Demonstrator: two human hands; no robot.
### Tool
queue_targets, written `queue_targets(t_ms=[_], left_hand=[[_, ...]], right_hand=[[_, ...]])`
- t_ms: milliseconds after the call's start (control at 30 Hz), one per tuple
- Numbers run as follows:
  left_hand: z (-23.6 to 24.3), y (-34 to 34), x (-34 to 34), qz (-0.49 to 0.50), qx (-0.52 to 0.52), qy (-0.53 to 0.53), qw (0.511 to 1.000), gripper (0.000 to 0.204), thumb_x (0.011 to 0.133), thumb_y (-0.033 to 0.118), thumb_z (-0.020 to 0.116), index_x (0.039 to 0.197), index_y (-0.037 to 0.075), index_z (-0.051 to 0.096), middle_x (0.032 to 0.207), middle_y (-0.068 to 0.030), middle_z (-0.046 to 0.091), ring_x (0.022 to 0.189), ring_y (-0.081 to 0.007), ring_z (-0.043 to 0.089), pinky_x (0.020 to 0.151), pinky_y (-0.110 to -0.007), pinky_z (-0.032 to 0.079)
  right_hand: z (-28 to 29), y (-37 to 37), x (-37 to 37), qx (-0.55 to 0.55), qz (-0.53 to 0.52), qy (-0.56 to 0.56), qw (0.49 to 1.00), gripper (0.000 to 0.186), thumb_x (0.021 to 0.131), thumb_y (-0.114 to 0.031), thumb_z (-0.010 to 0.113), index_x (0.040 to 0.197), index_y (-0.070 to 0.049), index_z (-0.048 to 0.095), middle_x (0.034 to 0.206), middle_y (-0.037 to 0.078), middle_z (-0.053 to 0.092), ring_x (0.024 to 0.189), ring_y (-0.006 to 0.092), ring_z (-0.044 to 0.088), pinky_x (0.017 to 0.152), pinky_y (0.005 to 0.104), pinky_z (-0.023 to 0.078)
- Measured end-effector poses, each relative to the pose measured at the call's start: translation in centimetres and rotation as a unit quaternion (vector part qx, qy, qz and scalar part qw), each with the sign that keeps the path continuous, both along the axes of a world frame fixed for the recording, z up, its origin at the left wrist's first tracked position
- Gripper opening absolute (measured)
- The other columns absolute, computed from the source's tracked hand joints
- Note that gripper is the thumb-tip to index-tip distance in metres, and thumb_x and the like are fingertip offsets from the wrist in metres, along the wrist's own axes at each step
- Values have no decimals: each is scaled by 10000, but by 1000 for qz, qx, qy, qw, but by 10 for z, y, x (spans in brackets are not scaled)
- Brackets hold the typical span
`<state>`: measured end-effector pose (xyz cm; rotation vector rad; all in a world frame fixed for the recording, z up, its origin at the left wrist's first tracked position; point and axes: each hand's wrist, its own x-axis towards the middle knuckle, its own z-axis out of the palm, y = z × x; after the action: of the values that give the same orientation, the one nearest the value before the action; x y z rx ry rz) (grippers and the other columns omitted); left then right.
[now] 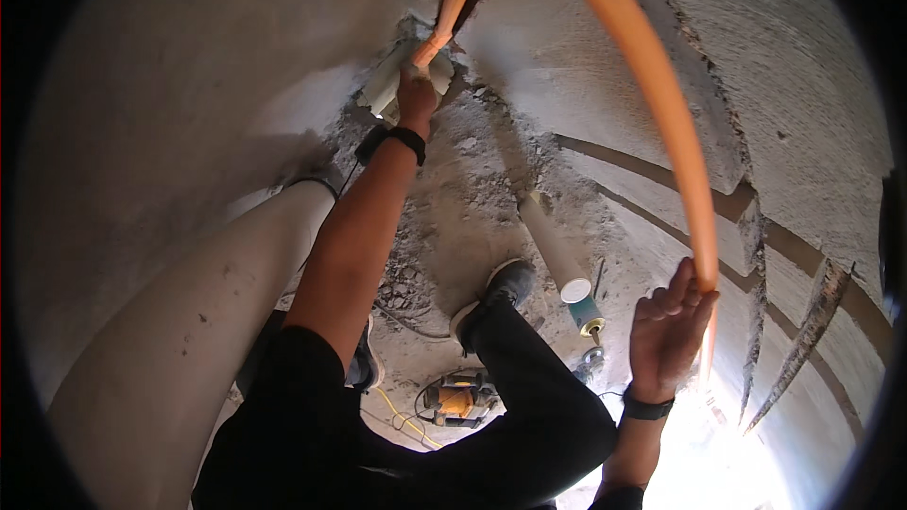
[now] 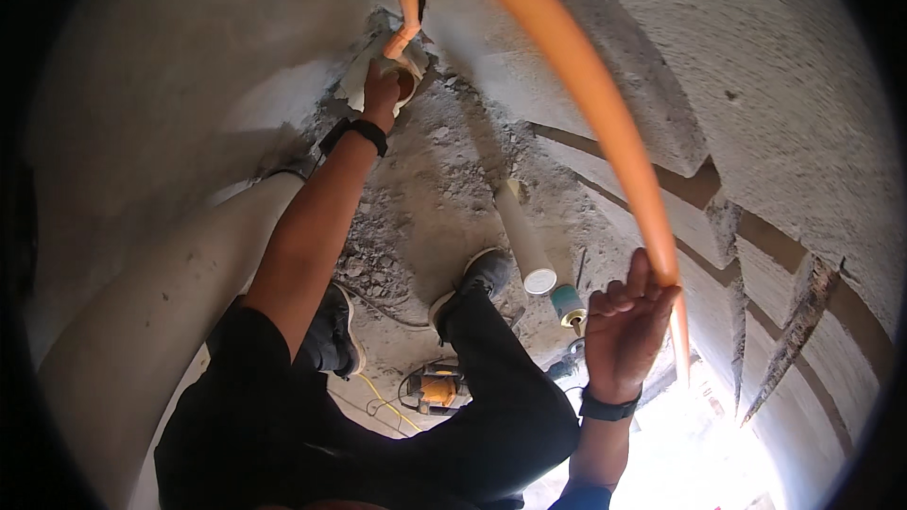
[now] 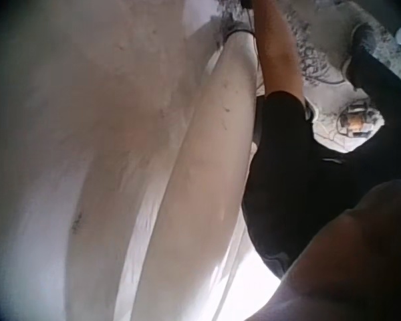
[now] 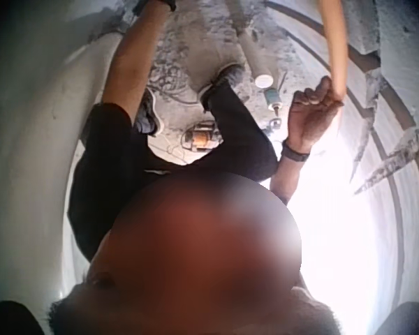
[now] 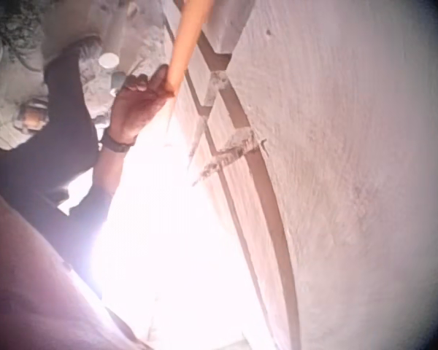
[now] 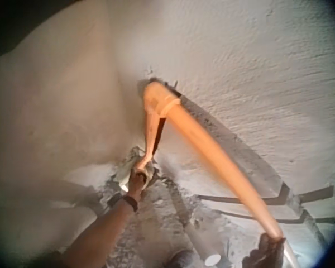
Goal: The person applies adhesive from a small container to the pipe joints of an orange pipe and a white pipe using a brush. They then fit the white pipe into a designated floor opening and align the orange pipe near it.
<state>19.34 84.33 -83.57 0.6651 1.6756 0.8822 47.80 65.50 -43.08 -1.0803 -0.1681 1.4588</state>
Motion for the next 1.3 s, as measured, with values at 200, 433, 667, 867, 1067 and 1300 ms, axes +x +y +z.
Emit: queue_targets(t_ms=[200, 433, 667, 867, 1067, 1300], left_hand=[[-90, 23, -85, 116, 172, 81, 975, 613, 853, -17, 642, 1401, -17, 369, 798, -55, 545, 702, -186, 573, 607, -363, 484], [-16, 12, 50, 42, 80, -35, 995, 563, 908, 64, 535, 1443, -40, 393, 839, -138, 621, 705, -247, 619, 610, -359, 478], [-7, 21, -6, 78, 88, 182, 976, 485, 869, 122, 630, 1312, -50, 536, 1080, -240, 680, 1013, -360, 665, 856, -393, 514], [2, 23, -23, 46, 75, 171, 981, 344, 812, 258, 764, 1080, 47, 719, 1024, -184, 723, 1000, -348, 686, 864, -424, 525], [-25, 28, -28, 98, 202, 272, 936, 411, 884, 217, 708, 1246, 42, 619, 1181, -209, 665, 1096, -384, 631, 939, -450, 490], [-41, 8, -26, 90, 187, 267, 941, 420, 939, 201, 645, 1310, 27, 553, 1187, -210, 658, 1124, -387, 618, 963, -439, 482]], right_hand=[[2, 28, -23, 47, -16, 82, 995, 337, 1053, -378, 479, 1236, -125, 607, 1280, 69, 671, 795, 63, 620, 742, 220, 477], [1, 15, 18, 32, 0, -53, 998, 351, 1039, -397, 503, 1229, -124, 617, 1315, 86, 653, 801, 80, 636, 720, 237, 477], [-18, 20, 27, 92, 97, -24, 991, 565, 1026, -467, 491, 1394, -39, 513, 1354, 130, 620, 762, 71, 570, 699, 251, 446], [-23, 16, 38, 81, 61, 3, 995, 507, 1031, -360, 522, 1413, -32, 463, 1355, 125, 605, 767, 102, 588, 712, 276, 466], [-24, 4, 24, 112, 123, -36, 985, 487, 1023, -349, 540, 1413, -63, 476, 1320, 74, 638, 744, 71, 576, 703, 266, 431], [-25, -7, 19, 104, 130, -68, 984, 512, 1022, -381, 532, 1430, -79, 460, 1304, 65, 647, 632, 60, 547, 706, 272, 429]])
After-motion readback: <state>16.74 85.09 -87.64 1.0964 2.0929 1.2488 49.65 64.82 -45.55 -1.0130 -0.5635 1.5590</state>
